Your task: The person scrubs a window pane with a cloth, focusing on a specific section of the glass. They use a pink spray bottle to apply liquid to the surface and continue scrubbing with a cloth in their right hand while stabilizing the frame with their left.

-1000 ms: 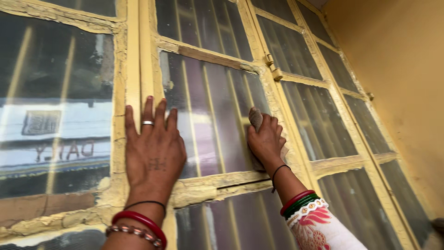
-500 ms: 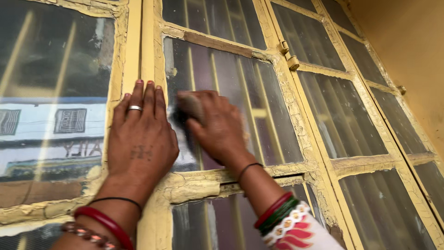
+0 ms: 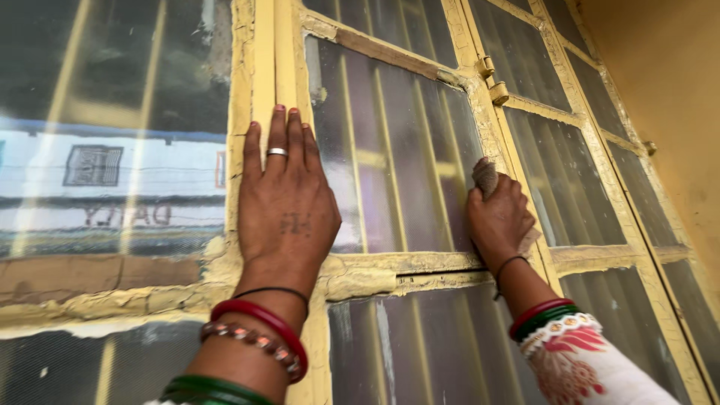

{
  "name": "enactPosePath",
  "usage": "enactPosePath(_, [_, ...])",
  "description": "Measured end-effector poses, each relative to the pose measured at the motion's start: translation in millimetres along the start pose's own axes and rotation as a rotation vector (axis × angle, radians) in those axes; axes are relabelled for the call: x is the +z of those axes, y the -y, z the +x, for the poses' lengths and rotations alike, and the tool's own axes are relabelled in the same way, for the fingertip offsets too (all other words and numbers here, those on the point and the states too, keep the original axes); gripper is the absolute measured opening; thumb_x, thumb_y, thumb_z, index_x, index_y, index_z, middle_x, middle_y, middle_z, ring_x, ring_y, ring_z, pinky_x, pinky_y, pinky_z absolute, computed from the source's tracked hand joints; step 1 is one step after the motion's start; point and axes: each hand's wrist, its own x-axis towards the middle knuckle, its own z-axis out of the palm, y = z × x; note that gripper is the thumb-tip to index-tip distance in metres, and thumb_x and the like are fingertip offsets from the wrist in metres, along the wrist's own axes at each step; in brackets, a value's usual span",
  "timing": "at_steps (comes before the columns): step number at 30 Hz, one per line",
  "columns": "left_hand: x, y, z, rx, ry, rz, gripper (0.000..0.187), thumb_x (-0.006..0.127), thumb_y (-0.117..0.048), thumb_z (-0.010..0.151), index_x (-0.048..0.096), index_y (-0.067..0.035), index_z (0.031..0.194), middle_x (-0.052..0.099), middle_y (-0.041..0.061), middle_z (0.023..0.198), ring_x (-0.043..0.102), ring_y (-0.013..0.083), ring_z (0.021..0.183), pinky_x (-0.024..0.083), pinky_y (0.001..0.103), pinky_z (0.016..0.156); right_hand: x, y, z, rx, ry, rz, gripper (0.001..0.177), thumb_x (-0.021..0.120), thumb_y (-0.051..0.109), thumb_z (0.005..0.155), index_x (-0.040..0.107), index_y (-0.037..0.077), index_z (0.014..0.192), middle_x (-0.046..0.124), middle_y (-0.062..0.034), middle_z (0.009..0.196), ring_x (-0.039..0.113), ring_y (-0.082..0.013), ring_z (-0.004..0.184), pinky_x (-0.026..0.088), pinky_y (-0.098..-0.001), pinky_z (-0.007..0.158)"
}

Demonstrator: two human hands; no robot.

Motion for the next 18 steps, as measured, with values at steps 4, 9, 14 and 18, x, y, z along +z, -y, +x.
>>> enactPosePath(4, [1, 2, 2, -0.008, 0.032, 0.004, 0.061, 0.034, -0.022, 0.093, 0.031, -0.001, 0.15, 0.03, 0.012, 0.162, 0.018, 0.0237, 0.149, 0.006, 0.046, 0.118, -8, 64, -26, -0.047, -0.039, 0.157, 0.051, 0.061, 0.036, 0.088, 0.057, 0.011, 0.133, 0.057, -0.014, 0.133, 0.053, -0.0344, 0.123, 0.037, -0.0532, 0.106])
enactPosePath(9, [5, 1, 0, -0.008, -0.017, -0.047, 0.06, 0.034, -0.028, 0.097, 0.036, -0.001, 0.151, 0.034, 0.011, 0.16, 0.021, 0.0221, 0.15, 0.007, 0.046, 0.121, -19, 173, -70, -0.356, -0.061, 0.27, 0.055, 0.071, 0.027, 0.08, 0.056, 0.013, 0.131, 0.059, -0.0093, 0.127, 0.053, -0.0299, 0.124, 0.032, -0.0513, 0.105])
enactPosePath(14, [9, 3, -5, 0.004, -0.078, -0.061, 0.063, 0.035, -0.039, 0.099, 0.042, -0.001, 0.15, 0.039, 0.011, 0.158, 0.025, 0.0211, 0.15, 0.008, 0.045, 0.122, -45, 187, -87, -0.565, 0.003, 0.452, 0.051, 0.068, 0.024, 0.086, 0.056, 0.014, 0.134, 0.06, -0.0068, 0.13, 0.053, -0.0279, 0.127, 0.031, -0.0477, 0.11])
enactPosePath(18, [9, 5, -9, 0.034, -0.105, 0.018, 0.062, 0.039, -0.034, 0.096, 0.043, -0.003, 0.15, 0.039, 0.009, 0.159, 0.028, 0.0204, 0.149, 0.011, 0.045, 0.122, -43, 153, -71, -0.598, 0.053, 0.419, 0.05, 0.067, 0.027, 0.087, 0.056, 0.016, 0.135, 0.061, -0.0075, 0.128, 0.055, -0.0262, 0.124, 0.032, -0.048, 0.11])
